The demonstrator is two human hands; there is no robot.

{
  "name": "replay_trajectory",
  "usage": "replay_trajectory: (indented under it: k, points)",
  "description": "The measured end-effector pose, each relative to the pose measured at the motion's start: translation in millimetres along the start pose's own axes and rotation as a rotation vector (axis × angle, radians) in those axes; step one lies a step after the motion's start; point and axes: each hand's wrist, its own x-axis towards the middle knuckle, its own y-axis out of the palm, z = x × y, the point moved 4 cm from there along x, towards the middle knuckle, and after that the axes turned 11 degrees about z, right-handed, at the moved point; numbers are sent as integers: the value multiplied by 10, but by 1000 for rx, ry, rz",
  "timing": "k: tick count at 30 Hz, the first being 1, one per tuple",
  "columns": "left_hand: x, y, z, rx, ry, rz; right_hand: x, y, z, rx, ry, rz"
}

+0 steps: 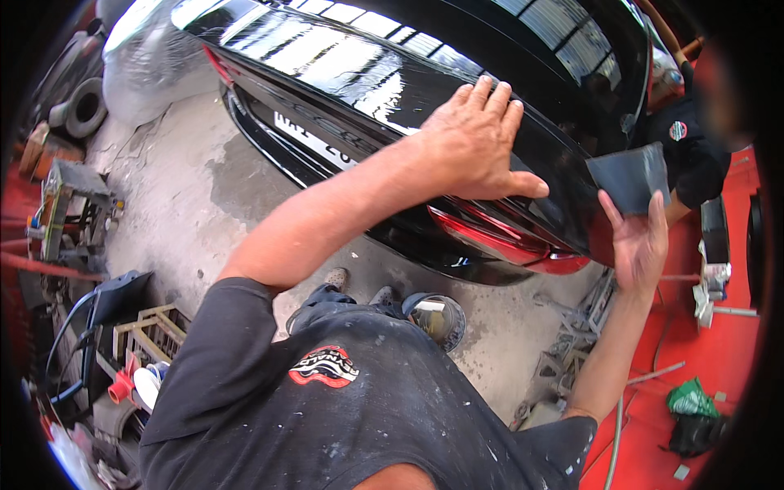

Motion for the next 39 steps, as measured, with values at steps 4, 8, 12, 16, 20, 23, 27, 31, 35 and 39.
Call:
replay_trajectory:
  k: [4,8,12,16,20,23,27,31,35,39]
  points:
    - [-22,19,-98,-29,14,-38,-47,-72,61,-266,57,-48]
    - [-202,-28,63,-183,73,-15,131,239,-160,-1065,176,120]
    - [-613,-188,729,-62,-200,19,242,763,-477,-1543,44,507]
    - [-979,-61,1275,28,-106,-143,759,1161,-709,-1523,12,658]
    - [-1225,-78,1461,-70,83,-330,1406,1643,-1202,-1527,45,913]
    - [-1538,-150,1689,-109,71,-416,1865,2030,-1697,-1551,-11,960]
    - [-1856,-435,2405,-93,30,-511,2469,2473,-2209,-1482,-91,957]
    - [-1819,-771,3227,-62,-47,-635,3275,2993,-2870,-1439,-324,909]
    - [-1611,-1160,4134,45,-64,-769,3645,3292,-3206,-1430,-291,853]
    - [-1503,-1579,5012,231,-194,-818,3010,2834,-2599,-1524,-55,750]
